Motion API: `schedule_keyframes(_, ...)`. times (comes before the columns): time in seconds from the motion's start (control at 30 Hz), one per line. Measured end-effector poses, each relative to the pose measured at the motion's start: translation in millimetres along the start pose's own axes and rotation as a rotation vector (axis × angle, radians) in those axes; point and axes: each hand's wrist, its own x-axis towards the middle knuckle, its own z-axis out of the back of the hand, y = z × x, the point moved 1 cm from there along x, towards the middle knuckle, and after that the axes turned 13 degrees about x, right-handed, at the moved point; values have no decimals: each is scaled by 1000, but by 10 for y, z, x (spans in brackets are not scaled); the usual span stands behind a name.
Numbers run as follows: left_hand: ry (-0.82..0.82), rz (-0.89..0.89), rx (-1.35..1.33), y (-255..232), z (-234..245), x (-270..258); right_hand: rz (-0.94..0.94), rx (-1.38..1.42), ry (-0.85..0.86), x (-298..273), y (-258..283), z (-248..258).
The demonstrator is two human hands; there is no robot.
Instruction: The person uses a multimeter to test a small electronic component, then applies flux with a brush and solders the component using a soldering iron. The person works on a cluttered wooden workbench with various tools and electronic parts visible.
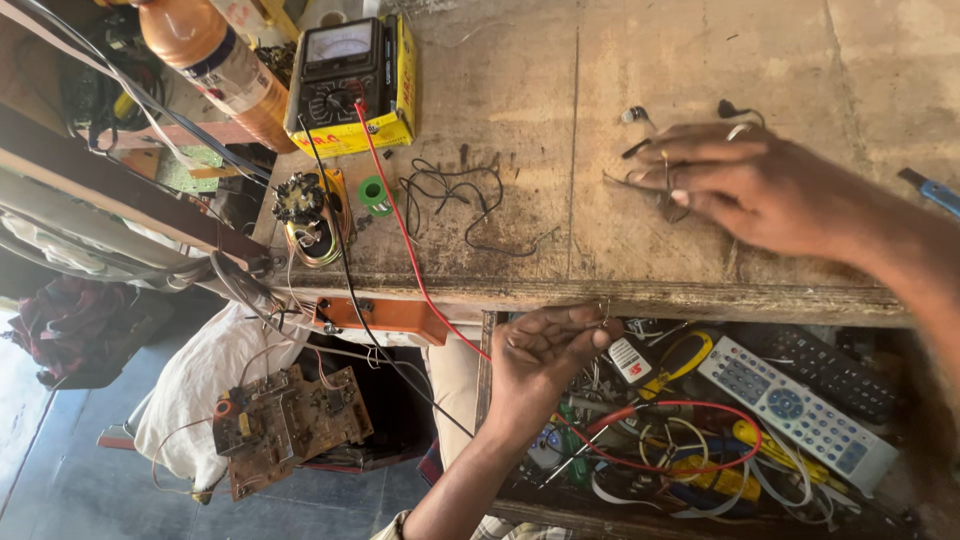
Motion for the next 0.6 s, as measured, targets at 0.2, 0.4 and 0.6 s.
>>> schedule_keyframes(0.2, -9, 12, -42, 6, 4, 4, -1, -164, -76, -47, -443, 197)
schedule_keyframes(0.4, -30, 33, 50, -45, 17, -2, -82, -76, -136, -101, -556, 373)
schedule_keyframes(0.6, -12, 20, -22, 0, 20, 18, -57, 17, -81, 79, -365, 280)
